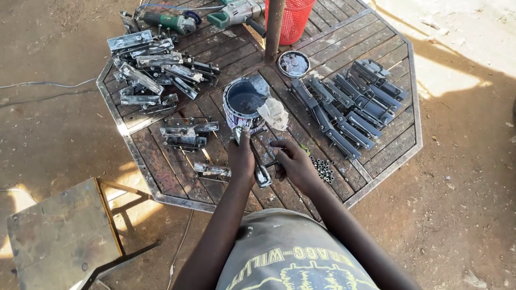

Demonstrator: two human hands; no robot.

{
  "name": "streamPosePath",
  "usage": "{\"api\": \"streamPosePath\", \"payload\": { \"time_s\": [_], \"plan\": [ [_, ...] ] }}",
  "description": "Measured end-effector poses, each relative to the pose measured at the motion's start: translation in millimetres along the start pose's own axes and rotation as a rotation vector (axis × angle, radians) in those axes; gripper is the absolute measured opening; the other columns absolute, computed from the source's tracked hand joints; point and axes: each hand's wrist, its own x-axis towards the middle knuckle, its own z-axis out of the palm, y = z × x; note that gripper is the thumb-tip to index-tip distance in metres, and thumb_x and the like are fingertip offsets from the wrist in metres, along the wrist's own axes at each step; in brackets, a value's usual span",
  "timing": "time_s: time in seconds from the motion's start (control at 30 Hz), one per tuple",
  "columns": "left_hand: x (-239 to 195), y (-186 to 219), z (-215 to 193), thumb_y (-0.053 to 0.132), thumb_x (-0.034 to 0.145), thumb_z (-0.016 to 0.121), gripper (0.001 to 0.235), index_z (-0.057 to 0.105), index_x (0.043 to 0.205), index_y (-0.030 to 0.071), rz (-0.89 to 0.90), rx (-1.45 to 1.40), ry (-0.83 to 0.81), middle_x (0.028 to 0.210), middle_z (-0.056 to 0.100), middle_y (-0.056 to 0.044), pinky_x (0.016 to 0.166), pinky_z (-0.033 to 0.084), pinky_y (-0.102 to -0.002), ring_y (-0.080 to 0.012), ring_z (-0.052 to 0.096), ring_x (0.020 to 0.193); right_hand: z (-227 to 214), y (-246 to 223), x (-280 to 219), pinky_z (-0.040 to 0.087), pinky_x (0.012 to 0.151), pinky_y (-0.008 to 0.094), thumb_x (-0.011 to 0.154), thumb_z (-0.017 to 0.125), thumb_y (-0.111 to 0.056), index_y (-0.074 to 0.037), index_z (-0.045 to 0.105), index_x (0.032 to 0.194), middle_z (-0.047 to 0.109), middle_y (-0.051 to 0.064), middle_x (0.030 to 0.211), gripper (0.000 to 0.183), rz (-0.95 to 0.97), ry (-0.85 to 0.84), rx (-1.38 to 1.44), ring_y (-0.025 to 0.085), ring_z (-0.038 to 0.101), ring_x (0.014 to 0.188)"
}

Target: Applying black sealant or paint to metal brackets using a cloth

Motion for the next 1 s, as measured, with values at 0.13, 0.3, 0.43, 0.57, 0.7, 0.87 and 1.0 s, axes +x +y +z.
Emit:
{"api": "streamPosePath", "payload": {
  "time_s": [0.13,0.3,0.43,0.57,0.7,0.87,1.0],
  "plan": [
    [-7,8,-5,0.057,0.099,0.058,0.051,0.047,0.103,0.007,-0.05,-0.044,-0.005,0.088,0.045,-0.004,0.075,0.044,-0.04,-0.017,0.051,0.079,0,4,-7,0.065,0.05,0.03,0.089,0.069,-0.002,-0.007,0.055,0.138,0.056,0.005,0.083,0.051,0.008,-0.086,0.109,0.02,0.071,0.058],
    [-8,13,3,0.056,0.102,0.058,0.05,0.048,0.102,0.007,-0.016,-0.033,-0.063,0.086,0.046,-0.006,0.074,0.045,-0.043,-0.02,0.054,0.076,5,0,1,0.059,0.041,0.029,0.099,0.06,-0.016,-0.004,0.059,0.129,0.061,0.011,0.063,0.032,0.019,-0.015,0.004,0.021,0.068,0.047],
    [18,-12,3,0.06,0.1,0.057,0.056,0.046,0.111,0.006,-0.087,-0.09,-0.025,0.093,0.044,-0.006,0.078,0.043,-0.042,-0.0174,0.049,0.082,0,1,-2,0.064,0.05,0.031,0.093,0.065,-0.004,-0.005,0.054,0.138,0.064,0.013,0.08,0.047,0.029,-0.086,0.1,0.023,0.072,0.057],
    [9,8,12,0.06,0.101,0.056,0.056,0.048,0.112,0.005,-0.074,-0.019,-0.094,0.093,0.048,-0.007,0.076,0.047,-0.042,-0.0176,0.054,0.081,1,-9,7,0.063,0.045,0.033,0.101,0.059,-0.018,-0.002,0.06,0.132,0.064,0.014,0.067,0.035,0.029,0.005,0.017,0.024,0.07,0.051],
    [5,38,12,0.054,0.106,0.048,0.056,0.046,0.12,0.0,-0.066,-0.054,-0.105,0.096,0.046,-0.009,0.077,0.044,-0.044,-0.0196,0.05,0.082,-5,-12,8,0.066,0.057,0.036,0.091,0.062,0.0,-0.002,0.057,0.137,0.066,0.015,0.081,0.047,-0.04,-0.073,0.089,0.024,0.073,0.064],
    [8,45,25,0.061,0.101,0.053,0.062,0.048,0.117,0.002,-0.031,-0.04,-0.098,0.095,0.047,-0.009,0.075,0.046,-0.044,-0.0193,0.053,0.083,-1,-35,18,0.064,0.053,0.035,0.099,0.061,-0.018,-0.002,0.063,0.127,0.065,0.014,0.07,0.032,-0.031,0.029,0.06,0.025,0.072,0.058],
    [20,26,21,0.069,0.096,0.057,0.069,0.048,0.118,0.003,-0.065,-0.107,-0.05,0.099,0.05,-0.012,0.079,0.048,-0.046,-0.0216,0.056,0.087,-3,-37,7,0.066,0.061,0.036,0.087,0.066,0.0,-0.006,0.058,0.137,0.067,0.013,0.08,0.05,-0.066,-0.058,0.104,0.025,0.075,0.067]
  ]
}}
